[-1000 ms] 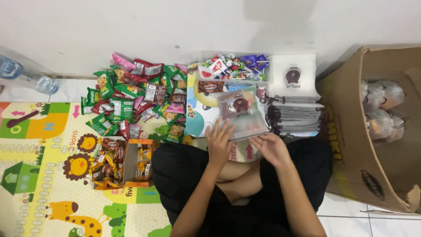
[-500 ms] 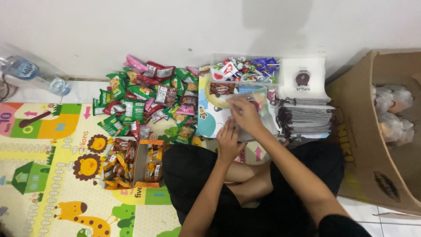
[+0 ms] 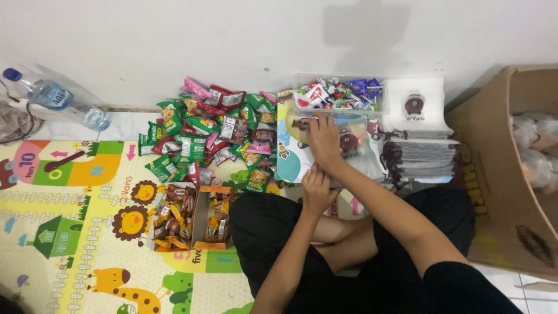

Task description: Packing various small snack items and candies into individual plastic gift bags while sitting on the floor.

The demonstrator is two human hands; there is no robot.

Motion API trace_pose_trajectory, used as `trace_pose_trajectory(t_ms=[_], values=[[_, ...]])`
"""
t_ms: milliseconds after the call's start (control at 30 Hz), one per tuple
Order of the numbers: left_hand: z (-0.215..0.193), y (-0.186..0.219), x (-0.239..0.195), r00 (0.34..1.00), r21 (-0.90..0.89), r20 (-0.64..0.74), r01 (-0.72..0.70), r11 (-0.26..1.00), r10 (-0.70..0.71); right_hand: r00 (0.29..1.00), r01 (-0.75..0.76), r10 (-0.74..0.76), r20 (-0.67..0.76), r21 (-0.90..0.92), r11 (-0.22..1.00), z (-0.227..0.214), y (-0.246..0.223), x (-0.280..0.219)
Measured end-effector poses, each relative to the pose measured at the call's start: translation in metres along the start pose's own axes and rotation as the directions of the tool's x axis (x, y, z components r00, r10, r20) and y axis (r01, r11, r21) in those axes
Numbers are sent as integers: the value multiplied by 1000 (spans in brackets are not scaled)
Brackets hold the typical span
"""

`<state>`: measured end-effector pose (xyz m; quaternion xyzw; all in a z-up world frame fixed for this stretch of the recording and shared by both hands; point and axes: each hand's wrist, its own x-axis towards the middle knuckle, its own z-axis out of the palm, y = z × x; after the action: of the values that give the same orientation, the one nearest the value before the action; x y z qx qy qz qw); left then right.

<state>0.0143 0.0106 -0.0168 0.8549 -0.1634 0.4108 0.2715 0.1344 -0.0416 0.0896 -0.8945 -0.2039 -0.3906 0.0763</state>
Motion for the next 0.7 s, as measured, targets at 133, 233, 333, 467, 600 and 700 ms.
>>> trace_pose_trajectory(t_ms=[133,233,333,467,600,700], values=[[2,0,-1,1000,3,11,-4,1000,4,998,59,-59,-9,-6,998,-1,2,-1],[1,-3,-4,1000,1,18,-3,1000,3,996,72,-65,-64,116,991,-32,-12,-2],[10,-8,-16,1000,-43,25,-14,999,15,973,-231,167,160,618,752,-77,-30,-25],[4,-4,-1,997,-133,54,69,989,-62,641,-767,246,727,614,184,-129,-14,-79],[-13,3,25,988,187,-96,-105,977,125,290,-950,7,957,289,-122,-174,28,-120],[-20,11,20,1000,-33,8,-13,999,13,228,-952,267,936,273,-141,-184,49,-142]])
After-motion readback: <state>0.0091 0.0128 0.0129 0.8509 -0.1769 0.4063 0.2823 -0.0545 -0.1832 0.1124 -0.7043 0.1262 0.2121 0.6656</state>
